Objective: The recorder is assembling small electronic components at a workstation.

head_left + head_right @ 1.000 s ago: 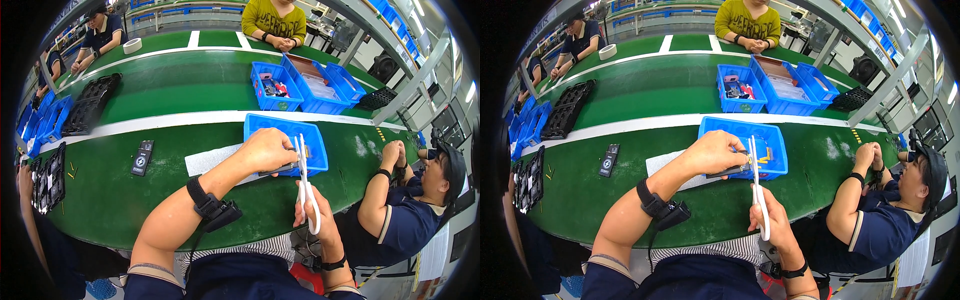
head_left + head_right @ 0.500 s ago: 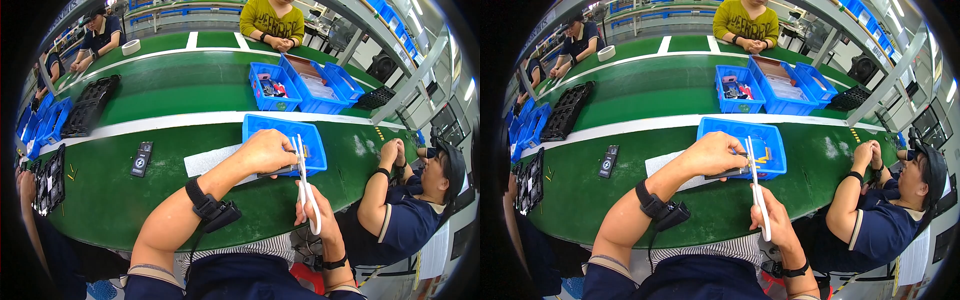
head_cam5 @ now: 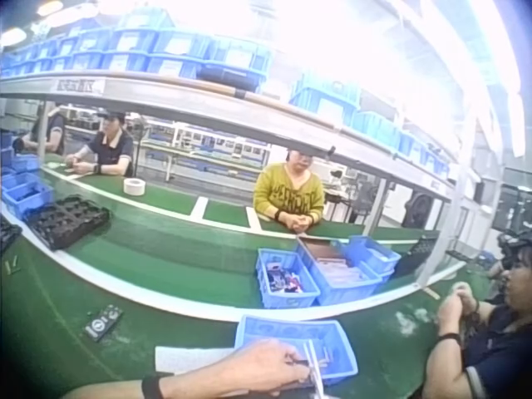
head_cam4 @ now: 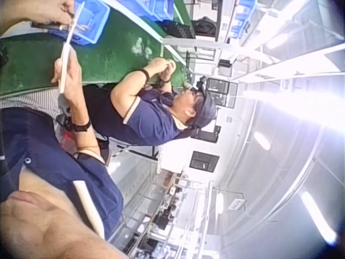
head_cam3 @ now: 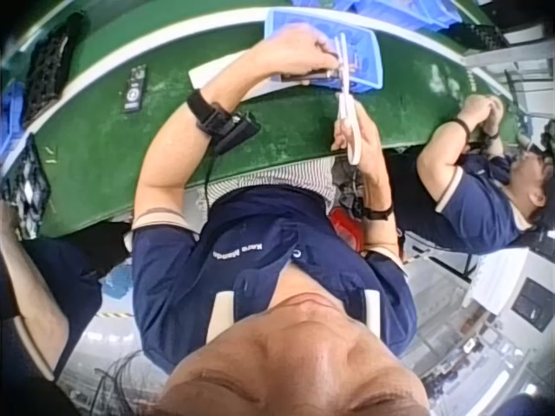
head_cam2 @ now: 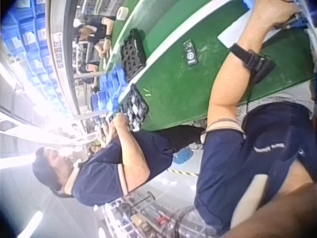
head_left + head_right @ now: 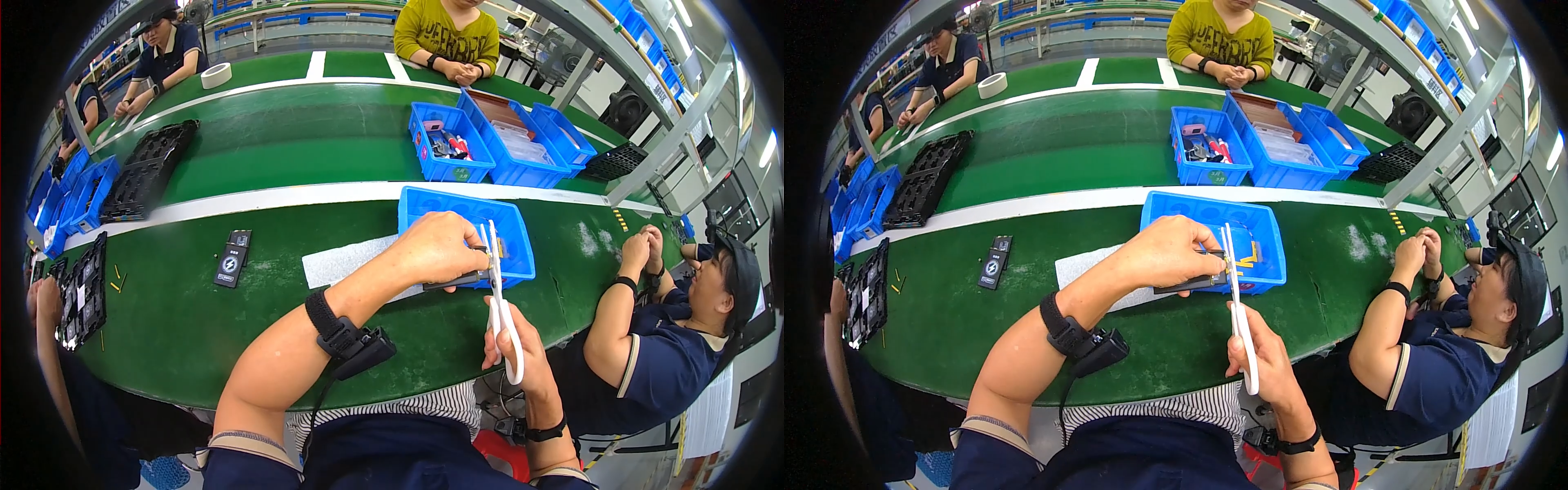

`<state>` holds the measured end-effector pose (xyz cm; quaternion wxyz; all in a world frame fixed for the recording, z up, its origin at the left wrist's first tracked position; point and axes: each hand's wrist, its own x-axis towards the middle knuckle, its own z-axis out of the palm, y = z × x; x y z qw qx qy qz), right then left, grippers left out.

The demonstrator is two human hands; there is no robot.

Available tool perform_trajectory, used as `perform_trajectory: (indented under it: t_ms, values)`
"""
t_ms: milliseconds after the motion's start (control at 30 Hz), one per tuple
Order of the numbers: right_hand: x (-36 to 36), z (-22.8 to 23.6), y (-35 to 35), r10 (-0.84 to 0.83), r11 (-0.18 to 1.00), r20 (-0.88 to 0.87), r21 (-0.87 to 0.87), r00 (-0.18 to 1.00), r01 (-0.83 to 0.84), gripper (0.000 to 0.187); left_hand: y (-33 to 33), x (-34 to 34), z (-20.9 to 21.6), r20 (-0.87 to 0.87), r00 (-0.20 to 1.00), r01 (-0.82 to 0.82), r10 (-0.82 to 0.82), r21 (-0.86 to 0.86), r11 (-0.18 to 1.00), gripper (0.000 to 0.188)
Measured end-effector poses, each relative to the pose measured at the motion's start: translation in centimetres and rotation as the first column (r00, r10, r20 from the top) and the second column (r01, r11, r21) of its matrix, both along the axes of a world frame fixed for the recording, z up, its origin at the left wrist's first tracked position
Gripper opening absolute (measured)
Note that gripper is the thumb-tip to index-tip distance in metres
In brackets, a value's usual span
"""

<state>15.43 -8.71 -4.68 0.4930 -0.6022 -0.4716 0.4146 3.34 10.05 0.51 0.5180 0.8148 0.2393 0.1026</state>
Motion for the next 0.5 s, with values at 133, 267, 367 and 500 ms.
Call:
perform_trajectory:
  t_ms: [133, 267, 367, 500]
  values:
    - [0.07, -0.15, -0.03, 0.013, 1.0, 0.018, 0.011, 1.0, -0.013, 0.055, 0.06, 0.12, -0.2, 0.007, 1.0, -0.002, 0.002, 0.002, 1.0, 0.031]
    - [-0.2, -0.1, 0.0, -0.005, 1.0, 0.009, 0.005, 1.0, 0.005, 0.06, 0.04, 0.1, -0.1, 0.008, 1.0, 0.003, -0.003, 0.004, 1.0, 0.031]
    - [-0.37, -0.09, -0.01, -0.016, 1.0, 0.033, -0.008, 0.999, 0.016, 0.067, 0.0, 0.12, -0.16, 0.01, 1.0, -0.006, 0.006, -0.014, 1.0, 0.031]
    - [-0.47, 0.03, 0.04, -0.019, 1.0, 0.055, -0.018, 0.998, 0.02, 0.067, -0.02, 0.15, -0.28, 0.019, 1.0, -0.007, 0.007, -0.018, 1.0, 0.031]
